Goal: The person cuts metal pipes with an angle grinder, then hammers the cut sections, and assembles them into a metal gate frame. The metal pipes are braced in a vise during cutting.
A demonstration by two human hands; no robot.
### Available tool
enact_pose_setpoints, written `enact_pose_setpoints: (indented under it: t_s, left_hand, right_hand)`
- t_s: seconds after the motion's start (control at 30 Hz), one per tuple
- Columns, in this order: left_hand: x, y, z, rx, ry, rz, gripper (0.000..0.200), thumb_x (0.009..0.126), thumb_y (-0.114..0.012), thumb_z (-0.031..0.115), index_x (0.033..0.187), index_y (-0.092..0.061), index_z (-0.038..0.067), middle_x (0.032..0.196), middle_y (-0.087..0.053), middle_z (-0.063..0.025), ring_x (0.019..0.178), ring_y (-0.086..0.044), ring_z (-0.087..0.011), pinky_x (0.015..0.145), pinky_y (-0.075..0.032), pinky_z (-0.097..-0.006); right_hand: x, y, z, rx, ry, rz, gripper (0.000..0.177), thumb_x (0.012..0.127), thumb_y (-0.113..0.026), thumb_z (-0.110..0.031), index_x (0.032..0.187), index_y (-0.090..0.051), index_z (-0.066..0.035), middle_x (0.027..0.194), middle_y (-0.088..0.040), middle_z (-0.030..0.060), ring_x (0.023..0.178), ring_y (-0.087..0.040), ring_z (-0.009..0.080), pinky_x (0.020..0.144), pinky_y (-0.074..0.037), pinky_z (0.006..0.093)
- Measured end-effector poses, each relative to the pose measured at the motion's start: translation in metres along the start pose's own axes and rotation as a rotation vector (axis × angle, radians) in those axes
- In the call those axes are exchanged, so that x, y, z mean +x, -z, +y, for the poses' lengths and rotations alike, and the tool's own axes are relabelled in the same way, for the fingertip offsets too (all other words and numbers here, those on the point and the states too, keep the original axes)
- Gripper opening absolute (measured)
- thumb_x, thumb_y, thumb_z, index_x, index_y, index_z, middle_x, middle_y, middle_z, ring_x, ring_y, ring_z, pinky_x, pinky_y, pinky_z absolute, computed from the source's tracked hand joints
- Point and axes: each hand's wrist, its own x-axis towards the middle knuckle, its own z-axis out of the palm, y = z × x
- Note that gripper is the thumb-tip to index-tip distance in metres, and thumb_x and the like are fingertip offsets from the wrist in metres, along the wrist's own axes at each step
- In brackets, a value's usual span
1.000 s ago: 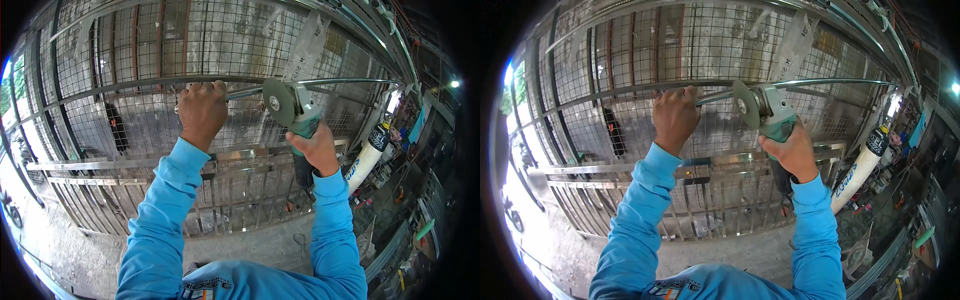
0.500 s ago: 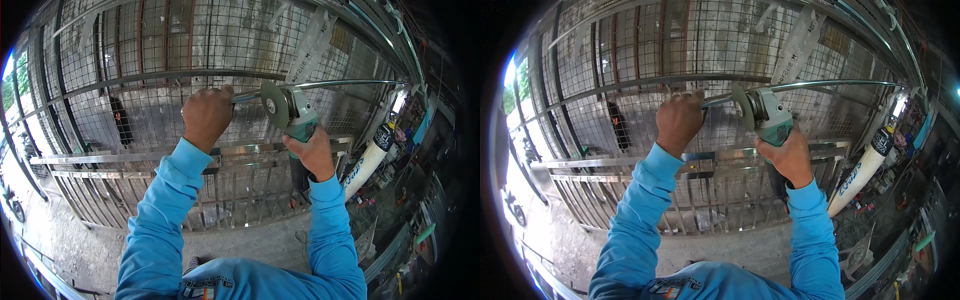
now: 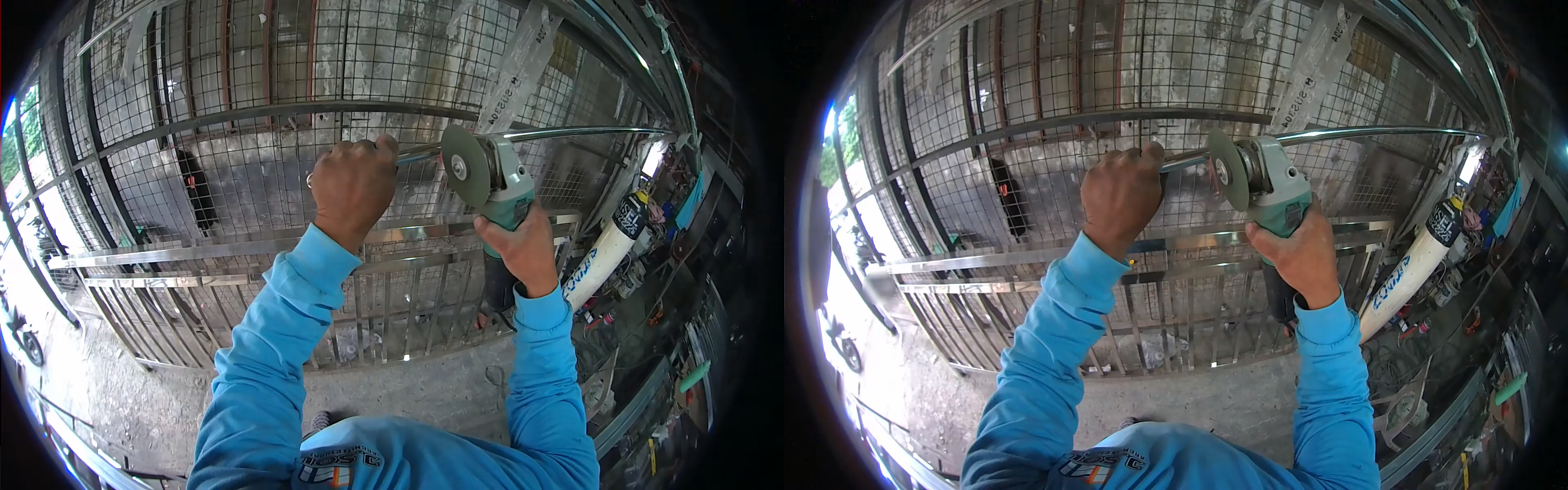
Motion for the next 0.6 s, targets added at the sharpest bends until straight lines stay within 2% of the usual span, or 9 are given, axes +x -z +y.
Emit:
enact_pose_setpoints:
  t_s: [0.1,0.2,0.3,0.4,0.6]
  left_hand:
    - [0.0,0.002,-0.003,-0.016,-0.024,-0.016,0.014,0.083,-0.06,0.014,0.096,-0.064,0.01,0.073,-0.069,-0.0085,0.073,-0.07,-0.0279,0.058,-0.056,-0.0407]
    - [0.002,0.01,-0.01,-0.104,-0.085,-0.082,0.014,0.088,-0.061,0.02,0.098,-0.063,0.01,0.075,-0.069,-0.0096,0.075,-0.07,-0.029,0.059,-0.056,-0.0422]
    - [-0.004,0.005,-0.034,-0.303,-0.321,-0.057,0.026,0.093,-0.061,0.033,0.102,-0.063,0.009,0.073,-0.069,-0.011,0.072,-0.07,-0.0293,0.057,-0.054,-0.0426]
    - [0.005,0.024,-0.04,-0.242,-0.246,-0.298,0.038,0.094,-0.061,0.043,0.105,-0.064,0.007,0.069,-0.068,-0.0115,0.064,-0.068,-0.03,0.055,-0.053,-0.0427]
    - [-0.002,0.012,-0.035,-0.099,-0.207,-0.236,0.04,0.092,-0.061,0.045,0.103,-0.064,0.006,0.066,-0.067,-0.0111,0.058,-0.068,-0.0282,0.05,-0.052,-0.0415]
  right_hand:
    - [-0.001,0.001,-0.007,-0.005,0.013,-0.004,0.048,0.073,-0.079,-0.022,0.108,-0.06,0.004,0.092,-0.071,0.0163,0.08,-0.069,0.0284,0.075,-0.054,0.0389]
    - [-0.002,0.001,-0.015,0.001,0.015,-0.006,0.047,0.072,-0.08,-0.021,0.107,-0.06,0.004,0.091,-0.071,0.0156,0.08,-0.069,0.0277,0.075,-0.054,0.0384]
    - [-0.007,-0.002,-0.017,0.012,0.015,0.014,0.045,0.072,-0.08,-0.019,0.105,-0.061,0.004,0.091,-0.071,0.0155,0.08,-0.069,0.0271,0.075,-0.054,0.0376]
    - [-0.01,-0.005,-0.018,-0.006,0.023,0.041,0.043,0.071,-0.079,-0.018,0.104,-0.061,0.004,0.091,-0.071,0.0159,0.08,-0.069,0.0271,0.075,-0.054,0.0373]
    - [-0.01,-0.002,-0.023,-0.008,-0.028,0.025,0.045,0.071,-0.079,-0.019,0.104,-0.061,0.004,0.092,-0.071,0.0163,0.08,-0.069,0.027,0.075,-0.054,0.0375]
